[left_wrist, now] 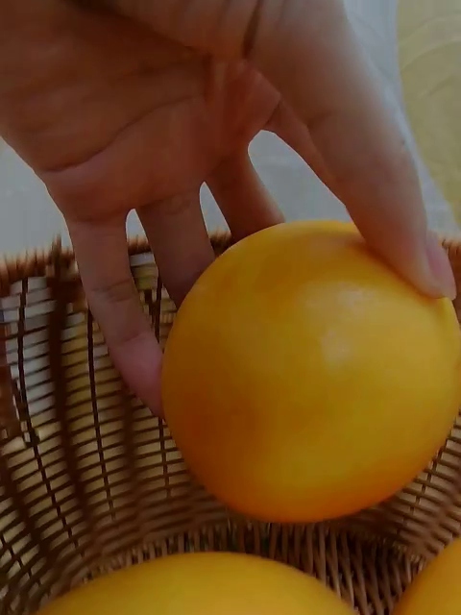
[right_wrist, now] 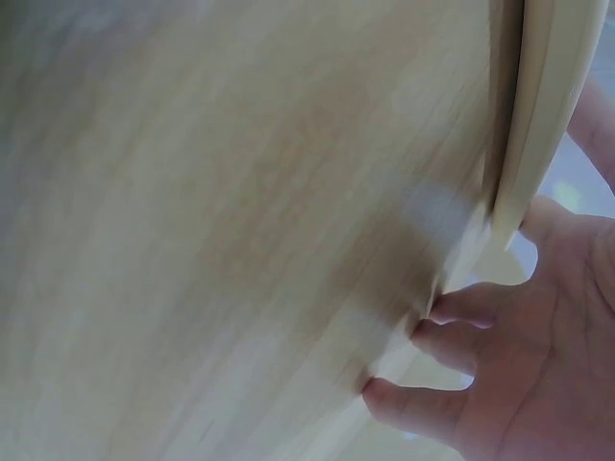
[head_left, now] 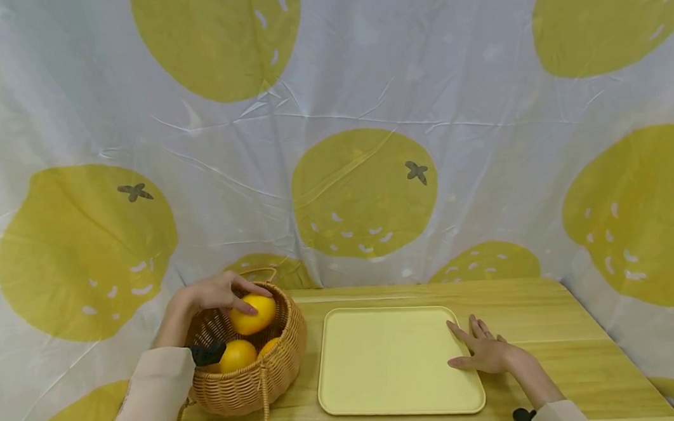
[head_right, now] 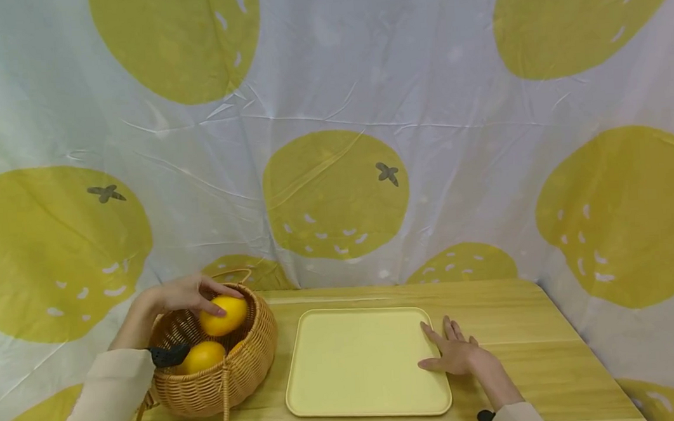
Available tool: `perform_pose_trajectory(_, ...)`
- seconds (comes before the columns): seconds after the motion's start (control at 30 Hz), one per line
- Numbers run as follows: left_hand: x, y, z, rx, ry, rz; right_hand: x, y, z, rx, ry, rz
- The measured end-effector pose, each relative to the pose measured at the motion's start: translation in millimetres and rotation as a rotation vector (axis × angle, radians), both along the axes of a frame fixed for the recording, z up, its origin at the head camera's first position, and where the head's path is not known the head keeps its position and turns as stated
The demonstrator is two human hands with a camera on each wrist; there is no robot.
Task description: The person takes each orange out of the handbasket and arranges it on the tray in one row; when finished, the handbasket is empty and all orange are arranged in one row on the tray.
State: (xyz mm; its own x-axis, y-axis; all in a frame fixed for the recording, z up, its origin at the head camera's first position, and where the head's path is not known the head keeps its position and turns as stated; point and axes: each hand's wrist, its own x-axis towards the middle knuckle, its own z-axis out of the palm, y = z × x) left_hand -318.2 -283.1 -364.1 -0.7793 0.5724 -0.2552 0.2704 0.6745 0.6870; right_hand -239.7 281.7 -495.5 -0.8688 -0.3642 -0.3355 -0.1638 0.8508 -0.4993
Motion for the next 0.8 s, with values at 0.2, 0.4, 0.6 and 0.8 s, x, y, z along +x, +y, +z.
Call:
perform_pose_trajectory(0.2, 9.0, -2, 18.5, 0.042, 0.006, 0.004, 1.4, -3, 2.8, 0.015, 0.020, -0.013)
perform_pose_trajectory(0.4, 17.4, -7, 21.7, 0.094, 0.090, -0.014, 2.1, -3, 2.0, 0.013, 0.019, -0.011)
perform_pose_trajectory(0.6, 27.6, -8, 23.2, 0.203, 0.147, -0.006, 2.4, -3, 2.3, 0.007, 0.026, -0.012)
perform_pose_trajectory(0.8, 40.4, 2, 23.4, 0.403, 0.207, 0.098, 2.0, -2, 1.3, 0.004, 0.025, -0.015)
